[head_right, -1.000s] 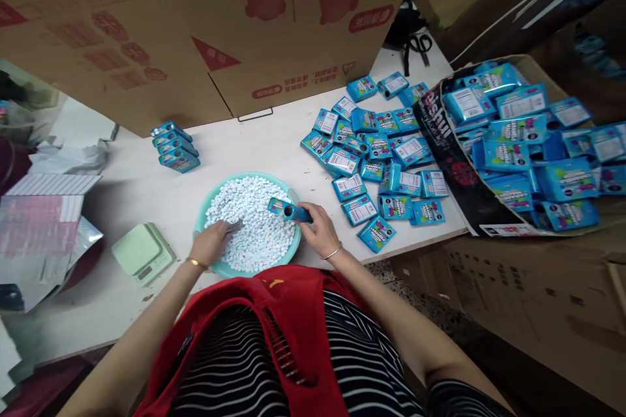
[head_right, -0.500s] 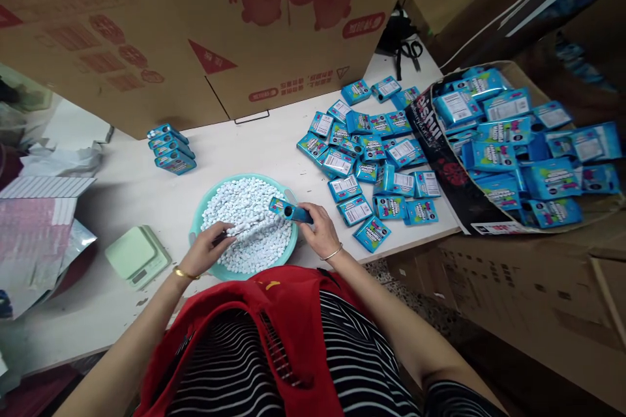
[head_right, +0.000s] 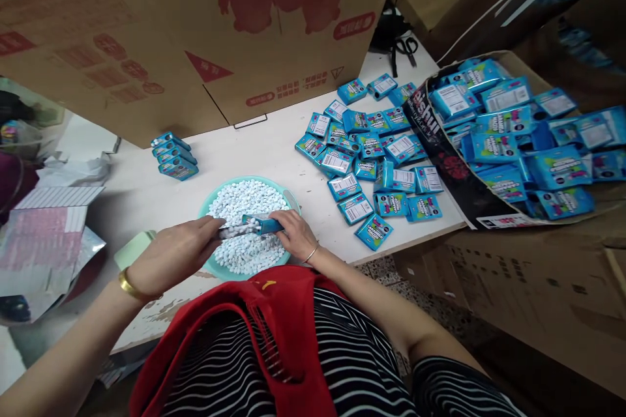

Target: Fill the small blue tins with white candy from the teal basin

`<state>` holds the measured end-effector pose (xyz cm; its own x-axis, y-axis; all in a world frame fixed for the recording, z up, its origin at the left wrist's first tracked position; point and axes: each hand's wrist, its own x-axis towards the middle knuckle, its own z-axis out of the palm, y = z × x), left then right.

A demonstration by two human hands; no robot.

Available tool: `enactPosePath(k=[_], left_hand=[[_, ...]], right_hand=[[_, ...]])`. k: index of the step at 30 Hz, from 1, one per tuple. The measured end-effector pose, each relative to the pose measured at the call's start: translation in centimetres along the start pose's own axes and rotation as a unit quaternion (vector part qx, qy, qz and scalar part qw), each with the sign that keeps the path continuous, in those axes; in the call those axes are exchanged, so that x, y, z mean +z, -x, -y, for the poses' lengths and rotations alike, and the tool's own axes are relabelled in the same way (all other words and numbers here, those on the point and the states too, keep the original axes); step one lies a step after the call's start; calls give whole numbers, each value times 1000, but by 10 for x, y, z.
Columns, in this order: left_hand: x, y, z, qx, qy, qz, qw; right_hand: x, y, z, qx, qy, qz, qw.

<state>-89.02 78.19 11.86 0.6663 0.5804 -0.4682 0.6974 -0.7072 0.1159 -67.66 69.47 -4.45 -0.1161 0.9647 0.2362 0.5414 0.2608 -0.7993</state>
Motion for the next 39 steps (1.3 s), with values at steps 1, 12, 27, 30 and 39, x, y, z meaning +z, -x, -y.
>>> enactPosePath(k=[1, 12, 27, 30, 39], left_hand=[[-6, 1, -7, -6, -22, 4, 1000], [44, 9, 37, -99, 35, -49, 993], [203, -83, 10, -81, 313, -114, 939], [188, -59, 25, -53, 335, -136, 931], [87, 2, 36, 35, 302, -162, 939]], right_hand=[[1, 0, 0, -3, -2, 1, 1000], [-3, 2, -7, 22, -2, -21, 1000], [-33, 12, -16, 121, 18, -87, 989], [-32, 13, -15, 121, 21, -78, 989], [-13, 6, -8, 43, 30, -32, 998]])
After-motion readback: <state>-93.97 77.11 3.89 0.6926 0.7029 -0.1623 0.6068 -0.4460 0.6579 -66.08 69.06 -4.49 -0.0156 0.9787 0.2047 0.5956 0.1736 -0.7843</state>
